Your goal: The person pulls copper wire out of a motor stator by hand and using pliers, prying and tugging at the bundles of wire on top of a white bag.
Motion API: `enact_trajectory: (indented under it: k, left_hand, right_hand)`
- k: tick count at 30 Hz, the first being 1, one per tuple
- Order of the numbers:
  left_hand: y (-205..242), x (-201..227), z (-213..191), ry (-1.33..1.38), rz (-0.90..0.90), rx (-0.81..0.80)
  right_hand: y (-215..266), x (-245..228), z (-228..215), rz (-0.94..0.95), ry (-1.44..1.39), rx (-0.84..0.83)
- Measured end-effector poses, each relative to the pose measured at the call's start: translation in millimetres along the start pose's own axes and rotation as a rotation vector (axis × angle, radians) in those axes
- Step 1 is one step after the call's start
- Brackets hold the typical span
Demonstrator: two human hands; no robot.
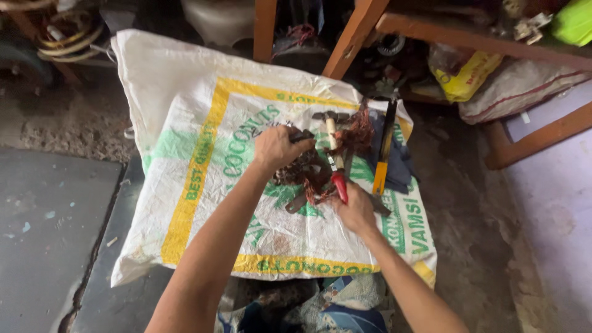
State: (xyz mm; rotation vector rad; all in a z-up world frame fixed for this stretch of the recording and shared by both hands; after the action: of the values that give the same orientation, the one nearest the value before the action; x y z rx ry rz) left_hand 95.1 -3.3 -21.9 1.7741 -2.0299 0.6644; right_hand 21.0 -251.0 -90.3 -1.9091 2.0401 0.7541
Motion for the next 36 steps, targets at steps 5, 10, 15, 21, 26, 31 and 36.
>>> enact_trajectory:
  k: [5,10,15,21,26,31,36]
  left_hand:
    - [2.4,3.9,-8.8,0.031,-0.038,0.035]
    - [3.9,7.6,-8.5,0.035,-0.030,0.047]
    - [0.6,0.1,-5.6,0.047,-0.072,0.032]
    - [-9.5,0.8,-5.5,0.021,-0.069,0.048]
    - [-19.0,-4.4,-6.3,-0.002,-0.170,0.006]
    - [-21.1,2.7,-2.1,-0.054,-0.201,-0.039]
    - [-33.0,26.5,-18.4,-0.121,-0.141,0.050]
  right_hand:
    - [20.4,-22.7,22.4,-0.131,0.310,0.328]
    - [36.2,-31.6,18.7,-0.135,0.323,0.520]
    - [34.2,-31.6,20.6,-0.143,0.308,0.527]
    - [41.9,-31.5,16.5,-0.139,0.248,0.554]
    - [48.2,-39.7,5.1,-0.156,0.202,0.587]
    - [48.5,-41.4,5.3,-0.131,0.206,0.557]
    - [50.7,-45.2,-3.1,-0.157,0.162,0.608]
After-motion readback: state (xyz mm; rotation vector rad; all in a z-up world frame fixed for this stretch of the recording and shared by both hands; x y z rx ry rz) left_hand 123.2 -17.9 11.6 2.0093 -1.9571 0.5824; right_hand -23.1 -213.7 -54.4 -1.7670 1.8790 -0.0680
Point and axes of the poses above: each hand's wrist, its own y-axis away from the middle knuckle, its own z-axis out of the palm, x = y × z, the point moved 7 cm from there along -y, towards the middle knuckle, and after that the axes turned 9 degrees about z, right-handed, at the moved point
